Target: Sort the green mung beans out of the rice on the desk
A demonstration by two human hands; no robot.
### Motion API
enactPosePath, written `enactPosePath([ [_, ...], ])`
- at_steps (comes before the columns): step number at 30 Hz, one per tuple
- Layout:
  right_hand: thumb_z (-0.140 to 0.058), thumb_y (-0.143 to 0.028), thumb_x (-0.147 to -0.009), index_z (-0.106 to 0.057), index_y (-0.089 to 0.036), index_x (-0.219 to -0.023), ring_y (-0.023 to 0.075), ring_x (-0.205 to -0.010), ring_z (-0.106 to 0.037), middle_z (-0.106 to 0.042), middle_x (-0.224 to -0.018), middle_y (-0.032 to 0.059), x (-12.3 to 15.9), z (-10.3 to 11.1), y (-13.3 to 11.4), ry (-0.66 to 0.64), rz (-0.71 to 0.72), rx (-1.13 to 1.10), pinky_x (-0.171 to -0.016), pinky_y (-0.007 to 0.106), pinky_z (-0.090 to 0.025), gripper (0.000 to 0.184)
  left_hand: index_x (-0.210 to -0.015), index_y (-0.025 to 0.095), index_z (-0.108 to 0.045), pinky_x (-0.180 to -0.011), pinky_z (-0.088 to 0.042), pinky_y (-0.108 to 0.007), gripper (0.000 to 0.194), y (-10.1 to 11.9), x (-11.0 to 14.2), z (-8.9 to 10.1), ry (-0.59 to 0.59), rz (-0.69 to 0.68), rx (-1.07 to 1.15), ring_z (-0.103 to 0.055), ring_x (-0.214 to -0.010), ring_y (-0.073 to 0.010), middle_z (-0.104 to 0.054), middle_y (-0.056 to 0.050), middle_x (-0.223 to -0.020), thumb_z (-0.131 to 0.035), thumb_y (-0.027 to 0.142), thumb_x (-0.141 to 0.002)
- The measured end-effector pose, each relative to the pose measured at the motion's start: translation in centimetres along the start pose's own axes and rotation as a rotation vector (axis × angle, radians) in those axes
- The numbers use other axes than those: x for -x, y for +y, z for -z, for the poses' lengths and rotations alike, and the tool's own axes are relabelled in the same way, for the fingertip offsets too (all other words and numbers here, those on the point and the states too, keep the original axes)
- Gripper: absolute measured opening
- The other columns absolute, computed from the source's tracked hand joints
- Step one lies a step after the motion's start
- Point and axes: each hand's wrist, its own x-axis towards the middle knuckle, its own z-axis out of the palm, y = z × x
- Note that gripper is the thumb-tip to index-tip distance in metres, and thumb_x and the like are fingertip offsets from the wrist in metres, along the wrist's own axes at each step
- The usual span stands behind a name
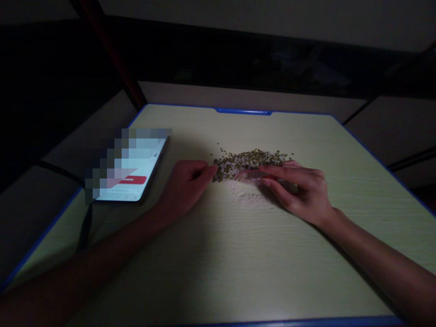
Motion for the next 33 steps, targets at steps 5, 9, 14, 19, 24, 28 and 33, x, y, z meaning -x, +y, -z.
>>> enactPosePath([
  [5, -0.059, -0.015, -0.079, -0.068, -0.025, -0.101, 0.0154, -0.056, -0.063, -0.075, -0.076, 0.0002, 0.05, 0.06, -0.05, 0.020, 0.007, -0.023, -0.061, 0.035, -0.052, 0.026, -0.042, 0.018, -0.036, -0.041, -0.021, -0.022, 0.039, -0.13, 0.01, -0.04, 0.000, -0.008, 0.007, -0.029, -0.037, -0.0070, -0.030, 0.006, -0.035, -0.047, 0.028, -0.077],
  [9, -0.059, -0.016, -0.079, -0.069, -0.024, -0.098, 0.0163, -0.055, -0.064, -0.074, -0.071, 0.0002, 0.11, 0.15, -0.09, 0.039, -0.035, 0.004, -0.059, 0.036, -0.052, 0.023, -0.042, 0.018, -0.035, -0.041, -0.020, -0.022, 0.039, -0.22, 0.00, -0.08, -0.001, -0.008, 0.016, -0.029, -0.037, -0.0066, -0.031, 0.007, -0.035, -0.047, 0.028, -0.077],
  [14, -0.060, -0.015, -0.078, -0.069, -0.022, -0.097, 0.0160, -0.056, -0.064, -0.075, -0.074, 0.0015, -0.02, 0.11, -0.12, 0.023, -0.022, 0.001, -0.057, 0.034, -0.051, 0.022, -0.042, 0.018, -0.035, -0.041, -0.021, -0.022, 0.039, -0.17, -0.06, -0.10, -0.003, -0.008, 0.017, -0.029, -0.036, -0.0059, -0.031, 0.007, -0.035, -0.048, 0.028, -0.078],
  [19, -0.060, -0.015, -0.078, -0.069, -0.019, -0.096, 0.0160, -0.055, -0.064, -0.074, -0.070, 0.0028, -0.07, 0.03, -0.17, 0.039, -0.039, 0.012, -0.057, 0.034, -0.051, 0.020, -0.042, 0.018, -0.035, -0.041, -0.021, -0.021, 0.039, -0.15, -0.09, -0.11, -0.002, -0.001, 0.007, -0.029, -0.036, -0.0057, -0.031, 0.007, -0.034, -0.048, 0.027, -0.078],
  [24, -0.060, -0.014, -0.077, -0.070, -0.021, -0.095, 0.0168, -0.054, -0.064, -0.074, -0.067, 0.0021, -0.05, 0.08, -0.25, 0.070, -0.068, 0.021, -0.057, 0.035, -0.052, 0.021, -0.042, 0.018, -0.036, -0.041, -0.020, -0.021, 0.039, -0.11, -0.06, -0.04, -0.006, -0.003, 0.001, -0.028, -0.036, -0.0060, -0.031, 0.007, -0.035, -0.047, 0.029, -0.078],
  [28, -0.060, -0.014, -0.077, -0.070, -0.021, -0.093, 0.0172, -0.056, -0.066, -0.075, -0.073, 0.0033, -0.04, 0.07, -0.20, 0.081, -0.071, 0.022, -0.058, 0.035, -0.053, 0.020, -0.042, 0.018, -0.035, -0.042, -0.020, -0.021, 0.039, -0.10, -0.03, -0.03, -0.005, -0.010, 0.002, -0.029, -0.037, -0.0062, -0.030, 0.007, -0.035, -0.047, 0.029, -0.077],
  [33, -0.061, -0.015, -0.076, -0.070, -0.022, -0.093, 0.0177, -0.059, -0.067, -0.075, -0.077, 0.0041, 0.07, 0.00, -0.02, 0.101, -0.077, 0.023, -0.059, 0.035, -0.054, 0.020, -0.041, 0.018, -0.035, -0.041, -0.020, -0.021, 0.039, -0.25, -0.07, -0.10, 0.000, -0.022, 0.010, -0.028, -0.037, -0.0061, -0.030, 0.007, -0.035, -0.047, 0.028, -0.077],
])
